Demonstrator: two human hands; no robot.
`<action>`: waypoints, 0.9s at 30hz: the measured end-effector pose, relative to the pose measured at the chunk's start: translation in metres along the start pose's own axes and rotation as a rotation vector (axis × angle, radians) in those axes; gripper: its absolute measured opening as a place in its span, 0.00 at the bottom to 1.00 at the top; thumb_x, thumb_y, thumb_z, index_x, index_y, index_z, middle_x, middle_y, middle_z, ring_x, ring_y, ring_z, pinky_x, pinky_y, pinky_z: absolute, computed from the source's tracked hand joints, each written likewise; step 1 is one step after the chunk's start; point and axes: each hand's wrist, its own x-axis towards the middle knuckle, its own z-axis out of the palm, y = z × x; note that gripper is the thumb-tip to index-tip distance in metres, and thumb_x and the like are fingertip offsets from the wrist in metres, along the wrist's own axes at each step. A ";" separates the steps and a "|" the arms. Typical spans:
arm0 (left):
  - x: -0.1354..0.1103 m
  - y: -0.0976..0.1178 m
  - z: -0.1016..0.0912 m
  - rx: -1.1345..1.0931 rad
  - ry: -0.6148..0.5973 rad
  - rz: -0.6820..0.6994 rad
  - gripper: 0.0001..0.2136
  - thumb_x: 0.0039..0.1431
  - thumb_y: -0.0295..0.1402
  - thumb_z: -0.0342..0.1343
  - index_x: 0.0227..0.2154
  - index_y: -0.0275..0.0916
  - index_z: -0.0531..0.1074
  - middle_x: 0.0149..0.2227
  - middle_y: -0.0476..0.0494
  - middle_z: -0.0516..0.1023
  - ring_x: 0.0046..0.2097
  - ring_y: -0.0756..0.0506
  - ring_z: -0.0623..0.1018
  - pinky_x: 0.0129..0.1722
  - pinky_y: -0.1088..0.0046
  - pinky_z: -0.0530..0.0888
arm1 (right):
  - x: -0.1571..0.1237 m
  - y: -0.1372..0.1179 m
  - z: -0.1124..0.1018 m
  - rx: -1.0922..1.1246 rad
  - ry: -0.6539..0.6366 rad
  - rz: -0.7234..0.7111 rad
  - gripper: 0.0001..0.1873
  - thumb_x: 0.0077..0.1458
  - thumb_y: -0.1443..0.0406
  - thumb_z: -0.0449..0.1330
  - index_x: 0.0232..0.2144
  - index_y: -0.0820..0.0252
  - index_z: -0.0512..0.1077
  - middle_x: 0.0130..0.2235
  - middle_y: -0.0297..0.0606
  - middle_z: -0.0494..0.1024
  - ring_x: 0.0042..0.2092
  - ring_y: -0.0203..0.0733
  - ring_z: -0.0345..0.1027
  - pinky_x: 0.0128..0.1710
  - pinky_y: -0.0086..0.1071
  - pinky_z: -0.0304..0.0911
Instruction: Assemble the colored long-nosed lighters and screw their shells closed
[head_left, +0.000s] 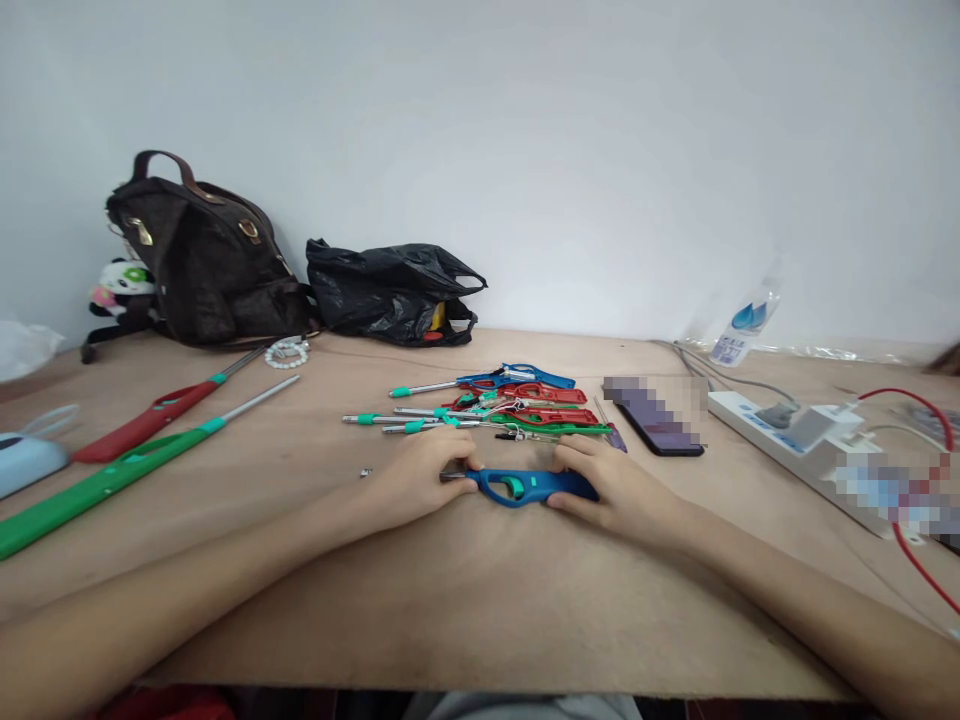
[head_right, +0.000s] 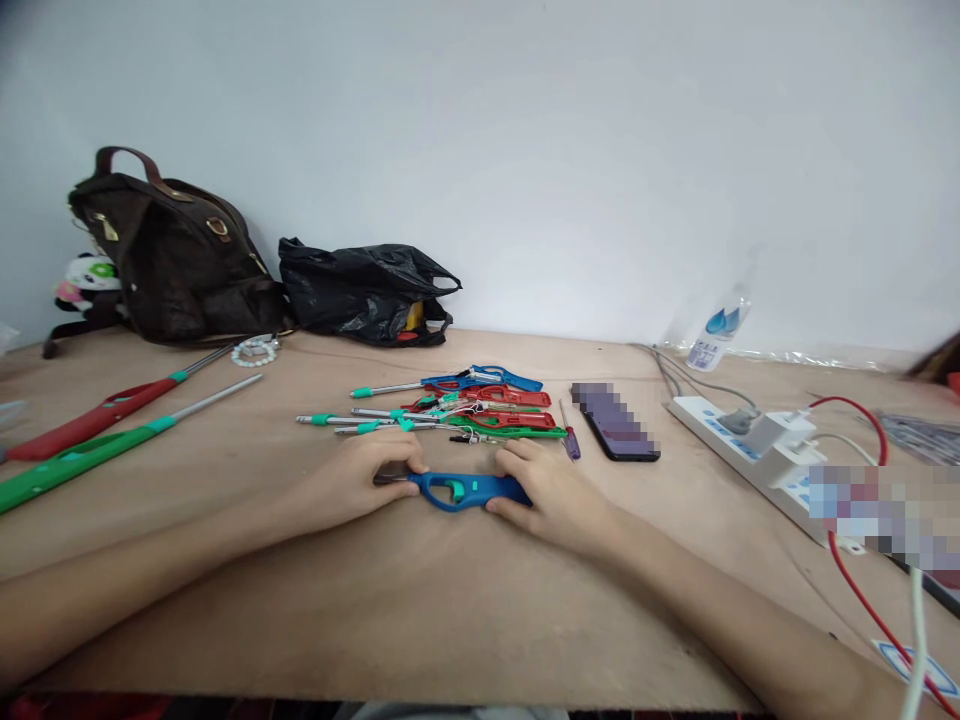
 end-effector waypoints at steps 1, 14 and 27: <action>0.000 -0.001 0.000 -0.020 0.006 -0.004 0.02 0.54 0.26 0.60 0.31 0.38 0.73 0.36 0.47 0.77 0.41 0.44 0.73 0.38 0.71 0.67 | 0.000 0.000 0.001 -0.003 0.004 -0.004 0.07 0.60 0.62 0.57 0.33 0.58 0.63 0.38 0.40 0.71 0.40 0.45 0.67 0.38 0.36 0.62; 0.000 -0.001 0.003 -0.077 0.001 0.040 0.05 0.55 0.25 0.59 0.35 0.38 0.75 0.38 0.45 0.76 0.42 0.44 0.73 0.41 0.70 0.68 | 0.000 0.002 0.007 -0.019 0.034 -0.019 0.09 0.62 0.60 0.54 0.34 0.59 0.62 0.39 0.42 0.72 0.41 0.47 0.67 0.39 0.39 0.63; 0.001 -0.003 -0.003 -0.099 -0.061 0.104 0.07 0.60 0.29 0.55 0.39 0.38 0.76 0.40 0.44 0.74 0.43 0.44 0.73 0.44 0.69 0.69 | 0.000 -0.002 0.004 -0.013 0.040 0.003 0.07 0.59 0.62 0.57 0.34 0.59 0.64 0.39 0.40 0.72 0.41 0.46 0.68 0.39 0.37 0.63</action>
